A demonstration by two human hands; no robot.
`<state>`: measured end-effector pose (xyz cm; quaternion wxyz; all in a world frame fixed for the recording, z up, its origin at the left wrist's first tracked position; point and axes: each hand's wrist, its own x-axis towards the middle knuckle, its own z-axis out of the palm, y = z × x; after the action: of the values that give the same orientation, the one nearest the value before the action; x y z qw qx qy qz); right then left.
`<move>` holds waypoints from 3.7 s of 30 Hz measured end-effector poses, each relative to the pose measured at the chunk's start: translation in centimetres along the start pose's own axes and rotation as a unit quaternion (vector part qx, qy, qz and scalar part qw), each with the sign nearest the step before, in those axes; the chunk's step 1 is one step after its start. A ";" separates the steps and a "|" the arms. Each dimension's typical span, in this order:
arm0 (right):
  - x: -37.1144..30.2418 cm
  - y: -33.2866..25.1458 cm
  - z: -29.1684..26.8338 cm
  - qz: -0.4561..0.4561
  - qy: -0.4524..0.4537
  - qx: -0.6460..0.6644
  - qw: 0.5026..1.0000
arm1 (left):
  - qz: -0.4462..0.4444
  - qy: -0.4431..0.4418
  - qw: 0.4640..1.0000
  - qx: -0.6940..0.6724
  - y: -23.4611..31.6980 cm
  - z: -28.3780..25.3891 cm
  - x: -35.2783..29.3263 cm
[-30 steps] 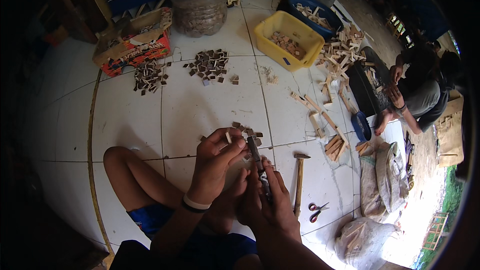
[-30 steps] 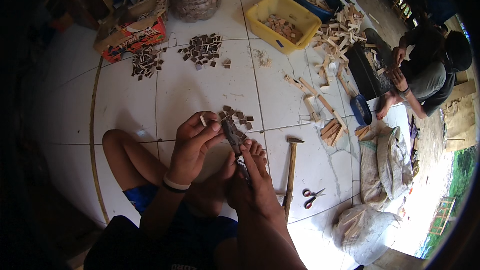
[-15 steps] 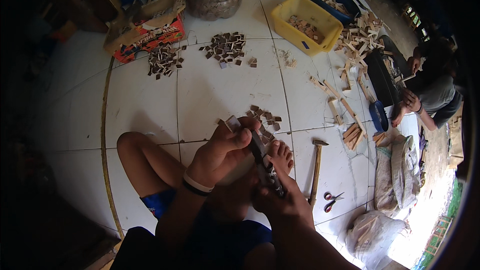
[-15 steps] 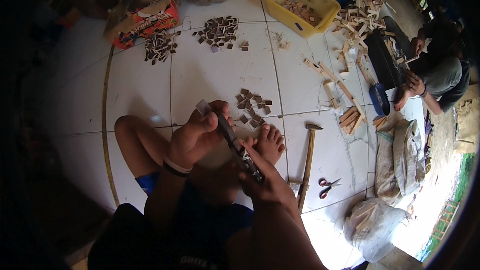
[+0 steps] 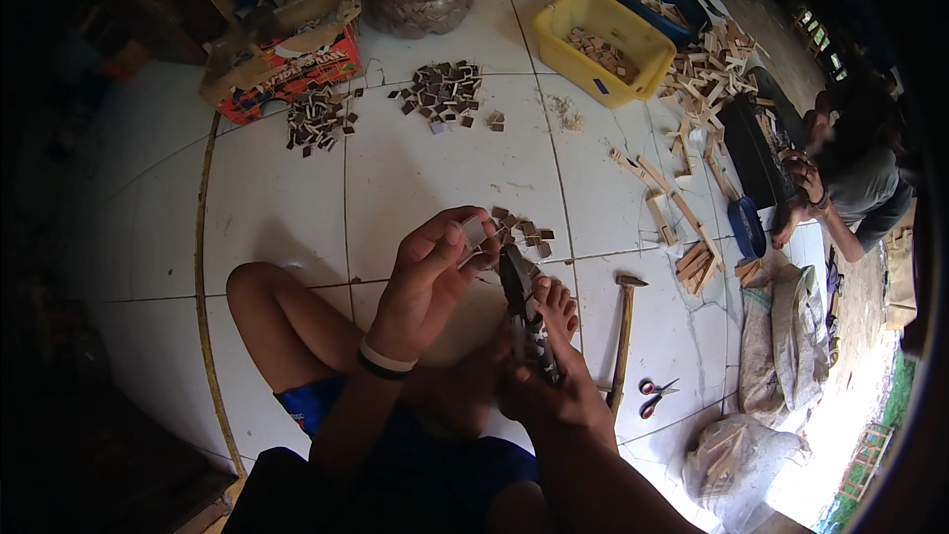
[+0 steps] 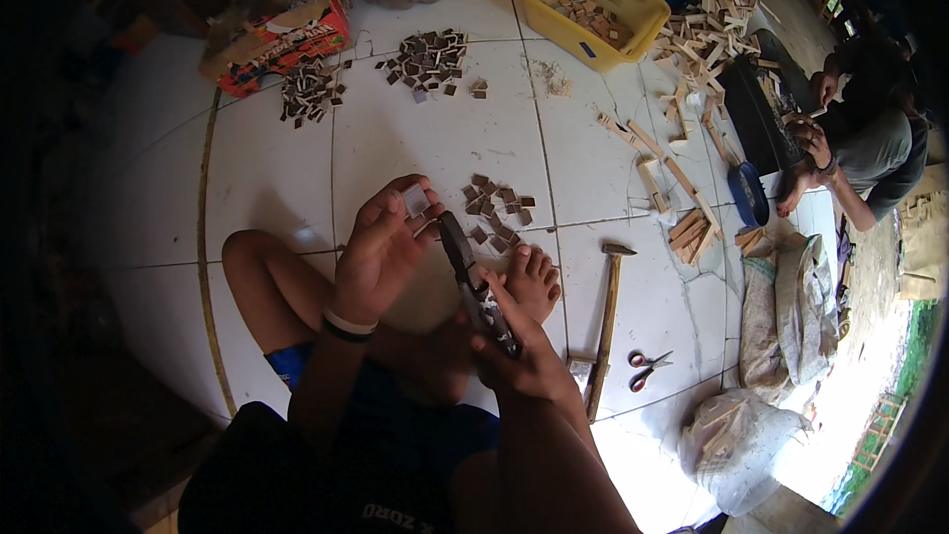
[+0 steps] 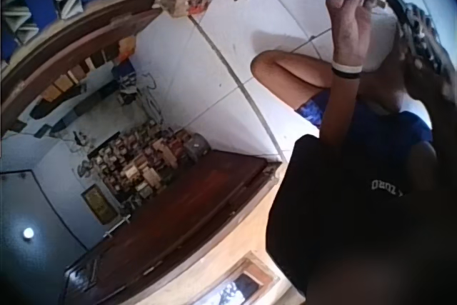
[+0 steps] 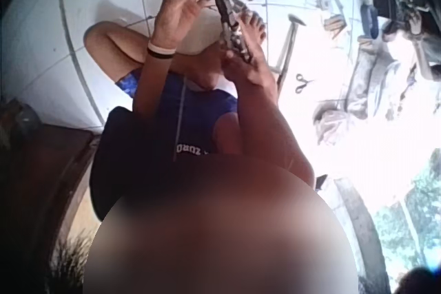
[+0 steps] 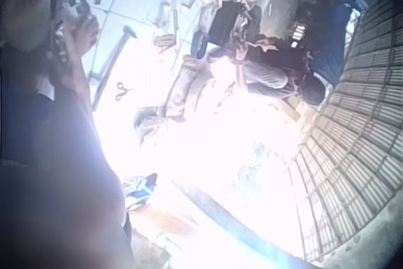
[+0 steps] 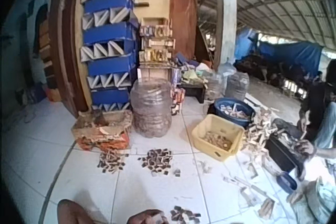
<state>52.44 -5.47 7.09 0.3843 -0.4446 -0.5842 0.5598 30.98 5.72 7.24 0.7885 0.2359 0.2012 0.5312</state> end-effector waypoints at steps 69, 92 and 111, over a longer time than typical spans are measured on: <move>7.0 6.0 3.2 0.164 0.056 -0.376 0.910 | 0.150 0.055 0.942 0.296 1.4 -5.5 1.5; 7.5 8.4 -4.3 0.107 0.309 -0.041 0.944 | 0.217 0.011 0.611 0.761 -2.7 -18.9 2.0; 5.6 7.3 1.0 -0.039 0.189 -0.234 0.953 | 0.077 0.089 0.946 0.300 0.8 -1.8 3.9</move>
<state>50.43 -0.65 -0.50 0.3941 -0.5965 -0.6326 0.2979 30.76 9.85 5.96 0.6167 0.4281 0.4025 0.5239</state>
